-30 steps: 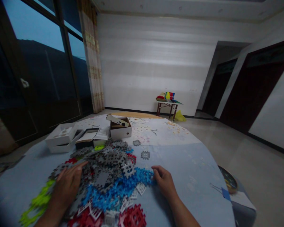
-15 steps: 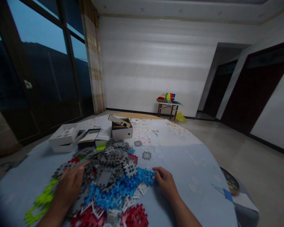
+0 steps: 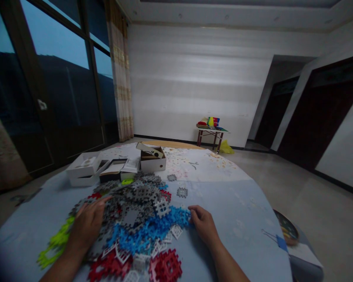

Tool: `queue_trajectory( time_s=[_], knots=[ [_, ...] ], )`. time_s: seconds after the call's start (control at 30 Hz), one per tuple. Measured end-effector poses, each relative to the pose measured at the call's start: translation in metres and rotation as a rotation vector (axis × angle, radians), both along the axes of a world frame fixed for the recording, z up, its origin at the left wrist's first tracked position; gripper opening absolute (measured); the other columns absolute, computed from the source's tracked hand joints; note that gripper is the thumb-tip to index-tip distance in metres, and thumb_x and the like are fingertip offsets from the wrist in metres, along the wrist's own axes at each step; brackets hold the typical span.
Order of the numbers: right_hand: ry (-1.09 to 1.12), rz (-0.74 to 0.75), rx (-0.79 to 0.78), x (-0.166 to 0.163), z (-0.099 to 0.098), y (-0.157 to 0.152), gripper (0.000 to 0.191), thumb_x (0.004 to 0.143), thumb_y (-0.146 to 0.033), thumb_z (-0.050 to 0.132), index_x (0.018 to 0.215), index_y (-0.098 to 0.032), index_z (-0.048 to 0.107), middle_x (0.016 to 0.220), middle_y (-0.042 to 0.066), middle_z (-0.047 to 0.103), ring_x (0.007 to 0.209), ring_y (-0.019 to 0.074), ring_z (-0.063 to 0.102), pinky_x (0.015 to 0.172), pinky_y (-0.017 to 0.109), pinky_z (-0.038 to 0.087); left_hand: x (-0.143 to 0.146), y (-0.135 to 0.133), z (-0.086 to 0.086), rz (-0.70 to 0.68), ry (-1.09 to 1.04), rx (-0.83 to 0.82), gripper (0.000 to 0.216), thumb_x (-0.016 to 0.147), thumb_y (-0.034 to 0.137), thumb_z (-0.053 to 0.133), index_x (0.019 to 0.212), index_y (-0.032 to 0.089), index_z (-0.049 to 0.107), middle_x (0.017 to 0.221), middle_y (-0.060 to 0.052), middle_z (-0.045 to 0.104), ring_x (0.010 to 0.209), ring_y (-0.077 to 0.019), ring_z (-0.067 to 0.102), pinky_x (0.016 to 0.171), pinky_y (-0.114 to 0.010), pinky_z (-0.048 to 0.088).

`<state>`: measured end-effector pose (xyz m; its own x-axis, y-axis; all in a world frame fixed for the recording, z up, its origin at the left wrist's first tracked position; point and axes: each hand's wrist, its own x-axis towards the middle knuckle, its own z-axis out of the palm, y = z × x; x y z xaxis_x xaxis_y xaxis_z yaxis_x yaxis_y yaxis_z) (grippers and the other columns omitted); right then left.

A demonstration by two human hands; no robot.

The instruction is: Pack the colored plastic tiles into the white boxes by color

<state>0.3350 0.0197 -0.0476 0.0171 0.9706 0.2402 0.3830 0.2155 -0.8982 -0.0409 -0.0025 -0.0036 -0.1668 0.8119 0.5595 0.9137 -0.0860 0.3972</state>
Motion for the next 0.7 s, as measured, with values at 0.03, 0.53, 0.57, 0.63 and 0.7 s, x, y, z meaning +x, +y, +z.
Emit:
queue_trajectory(
  time_s=[0.03,0.53,0.57,0.63,0.7],
  knots=[
    [0.000,0.001,-0.002,0.0001,-0.0001,0.0003,0.043,0.078,-0.050,0.050,0.094,-0.015,0.068,0.058,0.001,0.060,0.057,0.0178,0.057,0.056,0.027,0.043,0.0002,0.0002,-0.0002,0.002,-0.002,0.006,0.048,0.088,0.035,0.022,0.108,0.020,0.063,0.114,-0.009,0.067,0.111,-0.0227,0.056,0.107,-0.049,0.026],
    [-0.019,0.027,0.008,0.0020,-0.0054,0.0016,0.041,0.079,-0.048,0.050,0.093,-0.014,0.068,0.059,0.001,0.061,0.057,0.0169,0.057,0.056,0.027,0.043,0.0027,-0.0001,-0.0005,-0.015,-0.009,-0.031,0.050,0.088,0.036,0.020,0.108,0.018,0.062,0.114,-0.010,0.067,0.113,-0.0234,0.056,0.107,-0.050,0.024],
    [-0.015,0.029,0.007,0.0019,-0.0046,0.0011,0.041,0.079,-0.049,0.050,0.092,-0.014,0.067,0.059,0.001,0.061,0.057,0.0169,0.058,0.056,0.027,0.043,0.0030,-0.0003,-0.0002,-0.012,-0.010,-0.032,0.050,0.088,0.036,0.020,0.107,0.018,0.062,0.113,-0.009,0.067,0.112,-0.0233,0.056,0.107,-0.050,0.025],
    [-0.009,0.035,0.004,0.0014,-0.0025,-0.0001,0.041,0.078,-0.049,0.050,0.093,-0.014,0.067,0.059,0.001,0.062,0.058,0.0170,0.058,0.056,0.027,0.043,0.0040,-0.0009,0.0001,-0.006,-0.009,-0.029,0.049,0.087,0.035,0.021,0.107,0.018,0.063,0.113,-0.009,0.067,0.112,-0.0231,0.056,0.107,-0.049,0.025],
    [-0.010,0.036,0.001,0.0007,-0.0002,-0.0014,0.041,0.078,-0.049,0.051,0.092,-0.015,0.067,0.059,0.001,0.062,0.058,0.0170,0.058,0.057,0.027,0.043,0.0052,-0.0014,-0.0003,0.001,-0.010,-0.020,0.049,0.088,0.034,0.021,0.107,0.019,0.063,0.113,-0.009,0.067,0.112,-0.0224,0.056,0.107,-0.048,0.025]
  ],
)
